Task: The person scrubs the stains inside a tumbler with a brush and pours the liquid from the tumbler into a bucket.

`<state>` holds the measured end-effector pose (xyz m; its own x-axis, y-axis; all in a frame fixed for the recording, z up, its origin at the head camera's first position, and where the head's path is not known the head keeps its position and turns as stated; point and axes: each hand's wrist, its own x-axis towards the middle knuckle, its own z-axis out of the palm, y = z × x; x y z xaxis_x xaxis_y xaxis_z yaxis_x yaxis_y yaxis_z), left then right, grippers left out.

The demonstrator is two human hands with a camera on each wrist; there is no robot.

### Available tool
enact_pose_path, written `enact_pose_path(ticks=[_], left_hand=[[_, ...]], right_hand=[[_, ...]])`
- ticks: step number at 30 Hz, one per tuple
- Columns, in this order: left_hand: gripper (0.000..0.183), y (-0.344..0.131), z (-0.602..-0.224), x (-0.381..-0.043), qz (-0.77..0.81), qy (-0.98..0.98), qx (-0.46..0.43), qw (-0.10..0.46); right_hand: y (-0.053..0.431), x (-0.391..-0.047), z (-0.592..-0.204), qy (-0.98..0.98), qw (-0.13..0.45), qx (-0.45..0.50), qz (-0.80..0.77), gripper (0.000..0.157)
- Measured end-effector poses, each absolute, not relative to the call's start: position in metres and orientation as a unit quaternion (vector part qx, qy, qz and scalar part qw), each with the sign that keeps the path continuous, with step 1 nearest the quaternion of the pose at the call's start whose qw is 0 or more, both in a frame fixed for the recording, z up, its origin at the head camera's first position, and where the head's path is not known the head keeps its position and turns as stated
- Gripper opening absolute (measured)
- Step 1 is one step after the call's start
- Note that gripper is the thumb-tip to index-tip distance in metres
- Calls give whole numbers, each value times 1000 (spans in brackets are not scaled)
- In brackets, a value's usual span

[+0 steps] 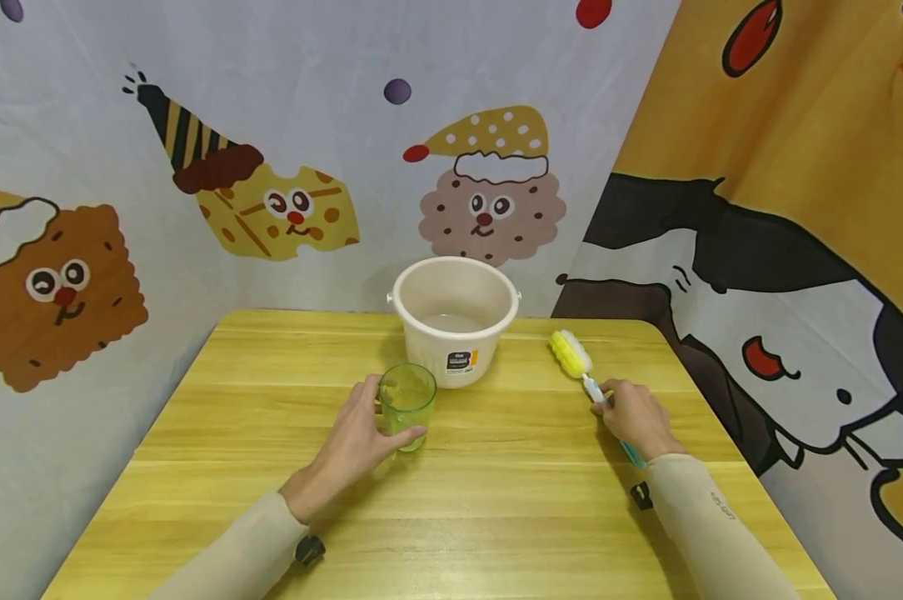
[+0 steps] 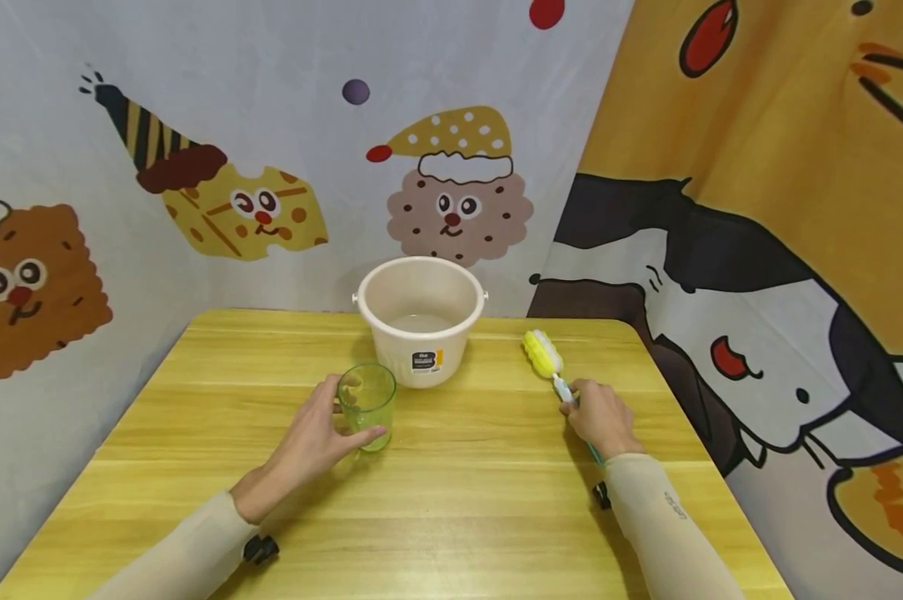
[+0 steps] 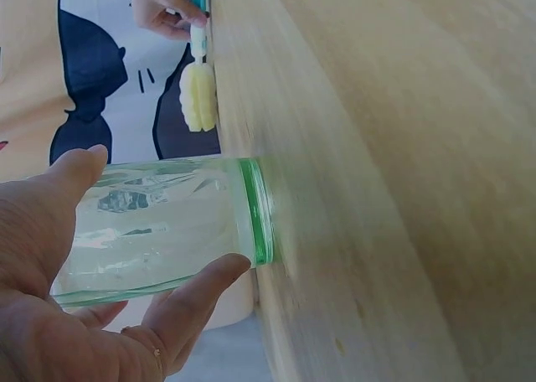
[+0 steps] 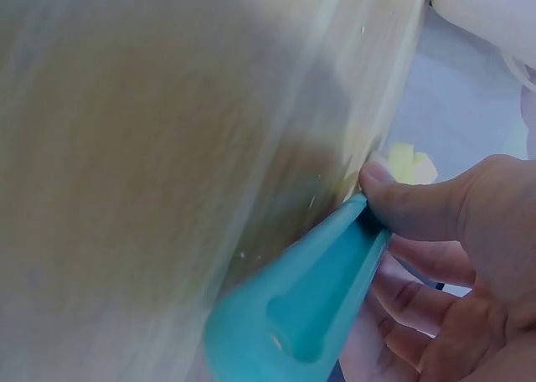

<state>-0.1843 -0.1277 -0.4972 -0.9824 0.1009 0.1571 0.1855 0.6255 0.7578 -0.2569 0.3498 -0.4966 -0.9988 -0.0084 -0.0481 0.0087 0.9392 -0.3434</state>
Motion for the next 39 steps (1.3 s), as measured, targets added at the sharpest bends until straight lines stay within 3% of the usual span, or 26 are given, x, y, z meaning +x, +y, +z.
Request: enact_pose_path(ticks=[10, 17, 39], left_hand=[[95, -127, -496, -183, -426, -900, -80, 47], [96, -127, -497, -182, -425, -900, -80, 50], [95, -126, -496, -181, -418, -904, -81, 46]], right_hand=[[348, -255, -493, 983, 21, 3, -181, 27], [348, -252, -490, 982, -12, -12, -186, 23], [346, -243, -490, 975, -88, -26, -203, 21]])
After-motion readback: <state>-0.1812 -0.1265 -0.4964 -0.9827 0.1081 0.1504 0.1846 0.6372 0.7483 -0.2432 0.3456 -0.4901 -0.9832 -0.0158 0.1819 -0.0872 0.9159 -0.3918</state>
